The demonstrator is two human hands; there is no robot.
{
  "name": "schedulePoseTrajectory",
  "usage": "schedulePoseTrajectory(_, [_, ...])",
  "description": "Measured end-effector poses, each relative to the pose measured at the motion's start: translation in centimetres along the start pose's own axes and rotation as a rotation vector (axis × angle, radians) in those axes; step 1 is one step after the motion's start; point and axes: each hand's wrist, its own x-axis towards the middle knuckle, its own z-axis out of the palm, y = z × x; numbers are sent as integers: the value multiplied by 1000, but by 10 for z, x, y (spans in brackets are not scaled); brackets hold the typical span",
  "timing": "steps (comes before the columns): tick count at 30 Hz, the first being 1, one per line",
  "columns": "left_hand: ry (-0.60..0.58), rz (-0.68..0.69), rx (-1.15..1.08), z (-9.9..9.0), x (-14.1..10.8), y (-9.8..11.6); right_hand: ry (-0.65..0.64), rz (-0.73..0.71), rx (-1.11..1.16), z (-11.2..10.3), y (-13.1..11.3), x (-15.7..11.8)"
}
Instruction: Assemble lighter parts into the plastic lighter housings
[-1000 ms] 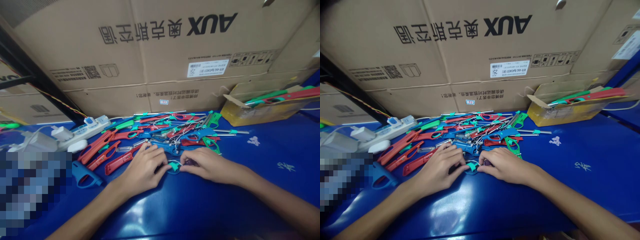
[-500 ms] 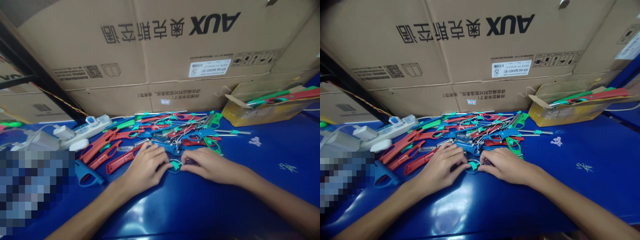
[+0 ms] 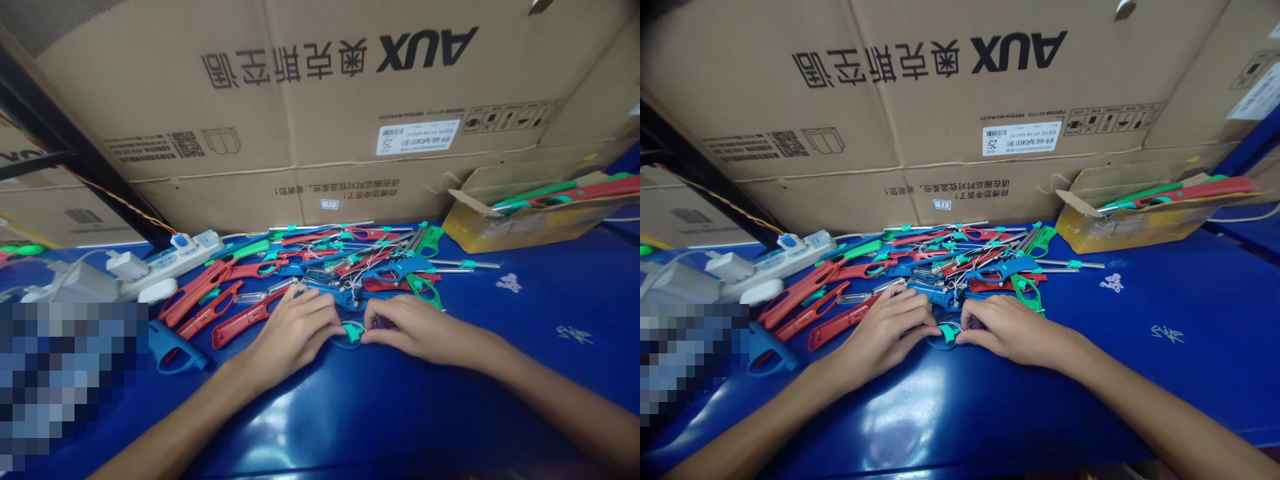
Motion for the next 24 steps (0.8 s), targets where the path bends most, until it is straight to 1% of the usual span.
schedulePoseTrajectory(4, [1,-32,-73,0,0,-1,-5,-29,9,0,0,1])
schedulePoseTrajectory(10, [-5,-2,84,-2,1,1,2,-41,-7,0,-1,2])
schedulePoseTrajectory(15, [-31,34,181,0,0,-1,-23,-28,-4,0,-1,0])
schedulePoseTrajectory(20, [-37,19,132,1,-1,0,-41,-24,29,-3,-2,-1])
schedulePoseTrajectory(24, [-11,3,61,1,-1,2,-61,-25,39,-4,-2,-3])
